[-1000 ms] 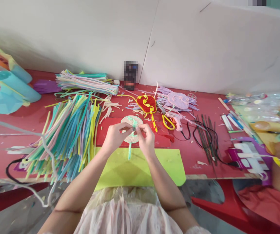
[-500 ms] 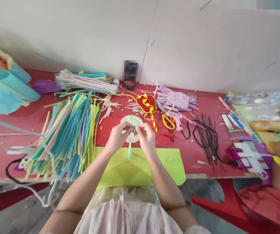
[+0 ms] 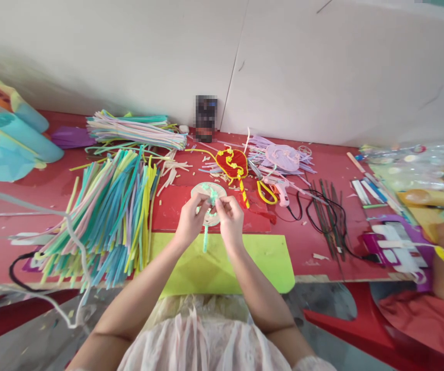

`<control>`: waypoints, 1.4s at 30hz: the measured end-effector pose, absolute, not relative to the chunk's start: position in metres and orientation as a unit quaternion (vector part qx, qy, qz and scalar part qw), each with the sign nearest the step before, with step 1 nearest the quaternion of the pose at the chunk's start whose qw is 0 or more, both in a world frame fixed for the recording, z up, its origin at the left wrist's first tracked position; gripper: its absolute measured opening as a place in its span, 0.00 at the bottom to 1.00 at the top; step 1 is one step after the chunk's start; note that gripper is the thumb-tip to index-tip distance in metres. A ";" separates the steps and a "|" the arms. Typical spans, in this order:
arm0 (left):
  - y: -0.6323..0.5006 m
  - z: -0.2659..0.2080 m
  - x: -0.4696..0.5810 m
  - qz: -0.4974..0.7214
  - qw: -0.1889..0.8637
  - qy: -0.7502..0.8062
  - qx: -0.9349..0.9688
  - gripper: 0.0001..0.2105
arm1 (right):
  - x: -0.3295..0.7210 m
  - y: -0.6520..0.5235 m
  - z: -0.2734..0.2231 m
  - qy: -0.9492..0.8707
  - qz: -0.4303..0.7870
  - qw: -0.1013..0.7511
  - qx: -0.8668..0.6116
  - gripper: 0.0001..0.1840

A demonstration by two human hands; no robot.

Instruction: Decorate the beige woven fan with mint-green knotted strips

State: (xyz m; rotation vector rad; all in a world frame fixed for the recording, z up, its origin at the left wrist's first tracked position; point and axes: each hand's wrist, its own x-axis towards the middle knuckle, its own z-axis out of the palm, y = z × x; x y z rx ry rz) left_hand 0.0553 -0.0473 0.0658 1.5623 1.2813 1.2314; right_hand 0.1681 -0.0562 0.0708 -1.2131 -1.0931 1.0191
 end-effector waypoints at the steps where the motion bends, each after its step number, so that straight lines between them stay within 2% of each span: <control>1: -0.047 0.064 0.055 0.486 0.390 0.498 0.603 0.10 | 0.168 -0.056 0.070 -0.459 0.441 0.574 -0.515 0.10; 6: -0.045 0.059 0.055 0.487 0.434 0.493 0.576 0.08 | 0.167 -0.055 0.069 -0.449 0.436 0.582 -0.519 0.11; 14: -0.041 0.066 0.051 0.471 0.426 0.492 0.595 0.07 | 0.171 -0.052 0.066 -0.462 0.459 0.571 -0.499 0.14; 21: -0.039 0.066 0.047 0.453 0.413 0.486 0.622 0.05 | 0.173 -0.048 0.062 -0.463 0.483 0.555 -0.494 0.12; 29: -0.043 0.058 0.050 0.488 0.416 0.487 0.593 0.11 | 0.170 -0.050 0.064 -0.467 0.448 0.560 -0.517 0.12; 33: -0.039 0.056 0.048 0.499 0.433 0.487 0.571 0.10 | 0.170 -0.052 0.062 -0.494 0.431 0.539 -0.528 0.12; 42: -0.037 0.058 0.046 0.505 0.430 0.535 0.523 0.08 | 0.176 -0.051 0.058 -0.499 0.503 0.507 -0.491 0.10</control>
